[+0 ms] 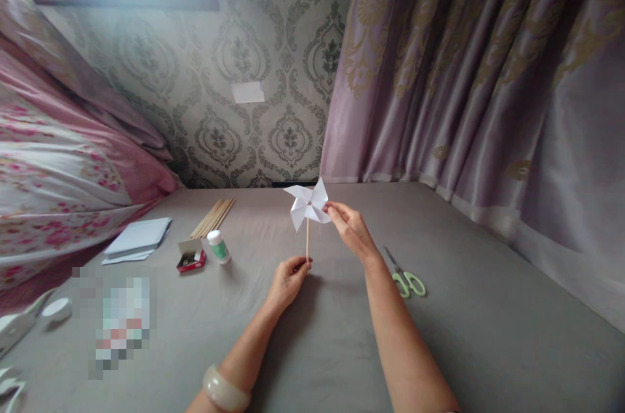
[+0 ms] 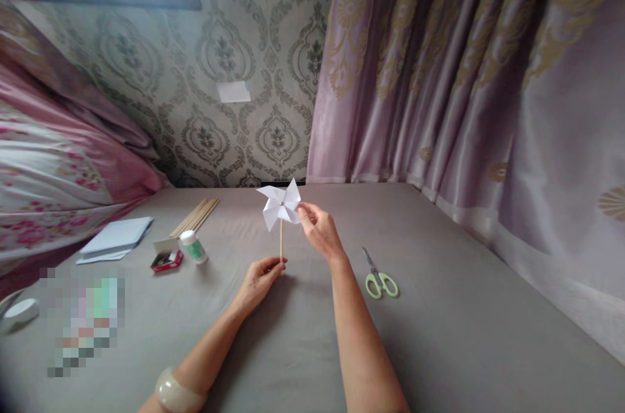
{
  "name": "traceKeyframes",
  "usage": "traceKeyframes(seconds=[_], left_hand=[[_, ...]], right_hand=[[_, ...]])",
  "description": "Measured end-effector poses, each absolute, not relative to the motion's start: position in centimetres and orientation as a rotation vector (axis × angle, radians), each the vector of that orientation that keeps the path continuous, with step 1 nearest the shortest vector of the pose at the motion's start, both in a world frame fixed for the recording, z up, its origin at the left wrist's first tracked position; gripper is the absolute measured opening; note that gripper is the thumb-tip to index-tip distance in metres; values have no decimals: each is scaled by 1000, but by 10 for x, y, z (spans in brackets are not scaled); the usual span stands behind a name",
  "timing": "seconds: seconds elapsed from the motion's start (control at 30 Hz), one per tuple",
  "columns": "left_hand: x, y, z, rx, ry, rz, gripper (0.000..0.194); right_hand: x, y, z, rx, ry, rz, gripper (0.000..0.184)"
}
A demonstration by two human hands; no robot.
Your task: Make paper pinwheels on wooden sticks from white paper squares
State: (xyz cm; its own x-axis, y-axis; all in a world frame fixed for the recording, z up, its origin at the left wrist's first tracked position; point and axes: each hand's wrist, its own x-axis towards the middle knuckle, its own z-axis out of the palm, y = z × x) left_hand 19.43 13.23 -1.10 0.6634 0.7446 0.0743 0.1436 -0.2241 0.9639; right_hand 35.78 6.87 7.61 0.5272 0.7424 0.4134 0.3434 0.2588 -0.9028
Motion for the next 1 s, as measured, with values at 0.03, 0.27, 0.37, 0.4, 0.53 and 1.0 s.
traceKeyframes(seconds=[0.03, 0.27, 0.37, 0.4, 0.53, 1.0], left_hand=[[194, 133, -11, 1725, 722, 669, 38], [195, 135, -8, 1665, 731, 717, 38], [194, 134, -7, 1664, 711, 713, 37], [194, 134, -7, 1666, 712, 708, 37], [194, 132, -8, 1685, 748, 701, 35], [195, 133, -11, 1744, 739, 693, 38]], right_hand=[[356, 69, 76, -1415, -1086, 301, 35], [331, 56, 84, -1935, -1472, 76, 38], [325, 48, 91, -1852, -1682, 306, 30], [324, 47, 93, -1810, -1661, 323, 28], [329, 49, 101, -1751, -1273, 20, 39], [341, 32, 104, -2026, -1724, 738, 31]])
